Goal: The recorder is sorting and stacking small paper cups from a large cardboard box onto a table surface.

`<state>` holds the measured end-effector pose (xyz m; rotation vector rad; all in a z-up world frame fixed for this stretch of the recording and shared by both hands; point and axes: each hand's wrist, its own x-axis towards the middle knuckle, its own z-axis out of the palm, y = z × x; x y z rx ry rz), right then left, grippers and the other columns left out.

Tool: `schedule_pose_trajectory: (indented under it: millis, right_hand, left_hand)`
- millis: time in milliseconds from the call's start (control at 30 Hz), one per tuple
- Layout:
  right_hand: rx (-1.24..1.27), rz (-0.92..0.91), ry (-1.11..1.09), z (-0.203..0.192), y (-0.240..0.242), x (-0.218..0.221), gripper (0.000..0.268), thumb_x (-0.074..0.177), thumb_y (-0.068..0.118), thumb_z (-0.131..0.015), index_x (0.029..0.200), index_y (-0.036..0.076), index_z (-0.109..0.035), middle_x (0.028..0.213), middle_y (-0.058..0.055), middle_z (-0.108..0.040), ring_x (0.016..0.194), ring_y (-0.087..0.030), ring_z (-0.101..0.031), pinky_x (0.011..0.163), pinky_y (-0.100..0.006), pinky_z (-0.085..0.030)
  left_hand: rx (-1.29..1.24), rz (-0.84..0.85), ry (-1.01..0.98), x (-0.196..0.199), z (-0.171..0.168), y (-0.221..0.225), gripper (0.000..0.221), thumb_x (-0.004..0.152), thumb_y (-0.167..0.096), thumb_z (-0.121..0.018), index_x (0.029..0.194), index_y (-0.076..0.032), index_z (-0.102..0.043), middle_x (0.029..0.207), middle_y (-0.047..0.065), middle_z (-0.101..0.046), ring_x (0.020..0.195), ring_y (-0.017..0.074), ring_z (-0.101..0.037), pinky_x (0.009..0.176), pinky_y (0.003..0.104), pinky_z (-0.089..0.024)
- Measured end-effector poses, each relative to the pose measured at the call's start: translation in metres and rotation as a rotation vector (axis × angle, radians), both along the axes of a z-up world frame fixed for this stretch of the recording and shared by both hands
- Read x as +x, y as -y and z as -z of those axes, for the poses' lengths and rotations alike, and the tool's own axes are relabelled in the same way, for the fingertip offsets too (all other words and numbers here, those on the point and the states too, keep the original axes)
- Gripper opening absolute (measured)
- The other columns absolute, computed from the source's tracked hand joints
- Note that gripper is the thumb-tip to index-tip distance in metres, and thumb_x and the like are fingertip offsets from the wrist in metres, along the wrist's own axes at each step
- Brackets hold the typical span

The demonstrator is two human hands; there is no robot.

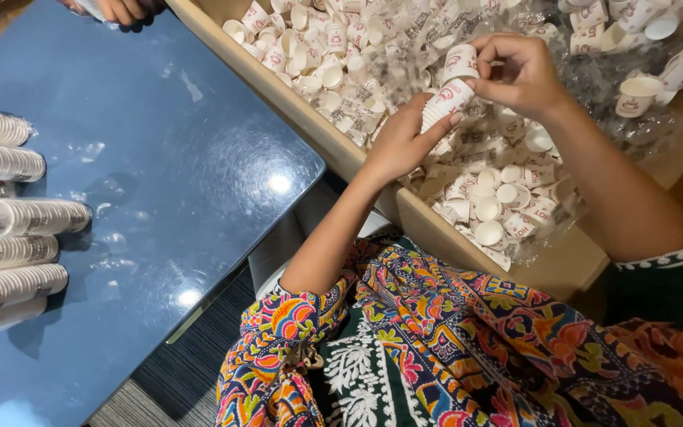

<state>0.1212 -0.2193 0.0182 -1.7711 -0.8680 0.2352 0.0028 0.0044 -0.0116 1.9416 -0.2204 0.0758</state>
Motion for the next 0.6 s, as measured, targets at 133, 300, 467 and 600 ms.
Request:
schedule_pose_trajectory:
  millis: [133, 300, 467, 600]
  right_hand:
    - [0.044, -0.078, -0.017, -0.005, 0.011, 0.003, 0.009, 0.092, 0.003, -0.070, 0.089, 0.001, -0.062, 0.123, -0.014, -0.065, 0.093, -0.010, -0.063, 0.076, -0.022, -0.053]
    - [0.155, -0.216, -0.223, -0.020, 0.004, 0.000, 0.017, 0.082, 0.001, -0.058, 0.098, 0.002, -0.062, 0.115, -0.013, -0.068, 0.111, -0.014, -0.066, 0.098, -0.025, -0.053]
    - [0.047, -0.053, -0.241, 0.052, 0.011, 0.028, 0.021, 0.094, 0.002, -0.061, 0.115, 0.003, -0.063, 0.112, -0.015, -0.072, 0.101, -0.020, -0.071, 0.087, -0.032, -0.060]
    - [-0.840, -0.104, -0.169, 0.090, -0.004, 0.012, 0.041, 0.083, 0.017, -0.075, 0.122, 0.007, -0.068, 0.103, -0.014, -0.077, 0.087, -0.024, -0.073, 0.078, -0.040, -0.060]
  left_hand:
    - [-0.054, -0.034, -0.003, 0.001, 0.002, 0.001, 0.057, 0.096, -0.051, -0.063, 0.126, -0.003, -0.060, 0.098, 0.019, -0.076, 0.092, 0.0322, -0.076, 0.080, 0.042, -0.057]
    - [-0.036, -0.116, 0.040, -0.001, -0.008, 0.001, 0.063, 0.096, -0.053, -0.064, 0.137, -0.005, -0.055, 0.099, 0.017, -0.076, 0.089, 0.0306, -0.077, 0.078, 0.040, -0.057]
    - [-0.054, -0.101, -0.055, -0.005, -0.020, 0.002, 0.060, 0.093, -0.055, -0.063, 0.132, -0.010, -0.060, 0.092, 0.014, -0.079, 0.083, 0.0277, -0.079, 0.073, 0.039, -0.058]
    - [-0.006, -0.057, -0.018, -0.004, -0.013, 0.000, 0.058, 0.094, -0.056, -0.062, 0.128, -0.009, -0.061, 0.093, 0.015, -0.078, 0.085, 0.0290, -0.078, 0.075, 0.040, -0.058]
